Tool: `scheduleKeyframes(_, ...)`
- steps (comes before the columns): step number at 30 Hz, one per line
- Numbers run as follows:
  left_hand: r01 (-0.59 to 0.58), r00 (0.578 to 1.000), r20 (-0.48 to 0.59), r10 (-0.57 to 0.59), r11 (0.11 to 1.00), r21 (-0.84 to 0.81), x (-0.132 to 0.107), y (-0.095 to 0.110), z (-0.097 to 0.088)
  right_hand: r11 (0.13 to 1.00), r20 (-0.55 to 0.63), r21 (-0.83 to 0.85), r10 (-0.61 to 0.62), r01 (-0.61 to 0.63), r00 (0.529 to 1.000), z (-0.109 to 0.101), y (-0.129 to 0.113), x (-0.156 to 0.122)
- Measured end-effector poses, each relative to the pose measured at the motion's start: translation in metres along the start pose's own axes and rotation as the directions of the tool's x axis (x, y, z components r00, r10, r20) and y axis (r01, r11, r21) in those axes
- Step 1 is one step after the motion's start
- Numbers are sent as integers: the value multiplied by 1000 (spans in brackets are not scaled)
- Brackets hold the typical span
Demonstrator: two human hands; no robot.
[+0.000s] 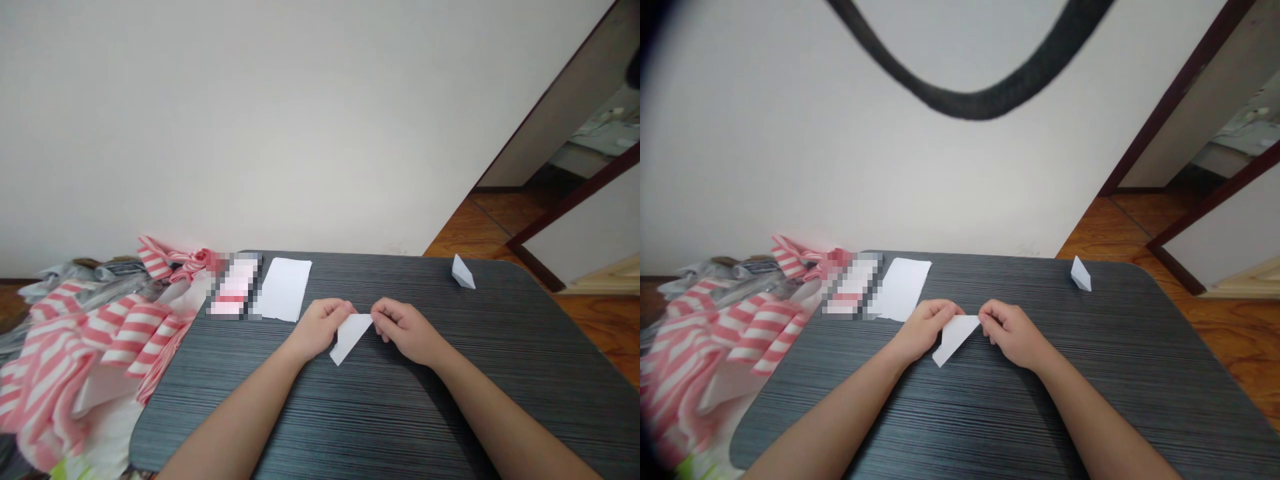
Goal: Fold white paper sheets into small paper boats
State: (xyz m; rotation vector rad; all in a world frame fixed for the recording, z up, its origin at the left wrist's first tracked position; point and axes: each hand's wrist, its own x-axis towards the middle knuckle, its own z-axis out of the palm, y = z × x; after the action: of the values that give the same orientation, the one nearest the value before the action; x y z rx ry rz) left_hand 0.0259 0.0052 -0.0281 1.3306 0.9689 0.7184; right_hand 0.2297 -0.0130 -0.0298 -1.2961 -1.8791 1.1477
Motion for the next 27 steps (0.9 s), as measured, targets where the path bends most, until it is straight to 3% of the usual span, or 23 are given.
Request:
scheduleKeyframes(2,26,999,-25,-31,984,-178,2,-2,-2,997,-27,70,18,-16,999,0,2,0)
scheduleKeyframes(4,45,999,-17,-50,972,-229,4,-4,-3,990,-43,138,40,-33,998,0,4,1)
scheduleKeyframes(9,22,996,87,-11,992,-127,1,-3,2,972,-30,232,50,-42,998,2,5,2)
scheduleKeyframes(16,-90,981,168,95,995,-32,-2,1,6,992,32,116,48,-52,998,2,5,1)
scheduleKeyframes(20,-115,981,152,117,993,-23,-1,-3,7,996,60,76,32,-37,998,2,3,1)
scheduleKeyframes(27,-149,986,97,136,978,143,-2,-1,5,999,153,42,3,-9,988,2,-2,0)
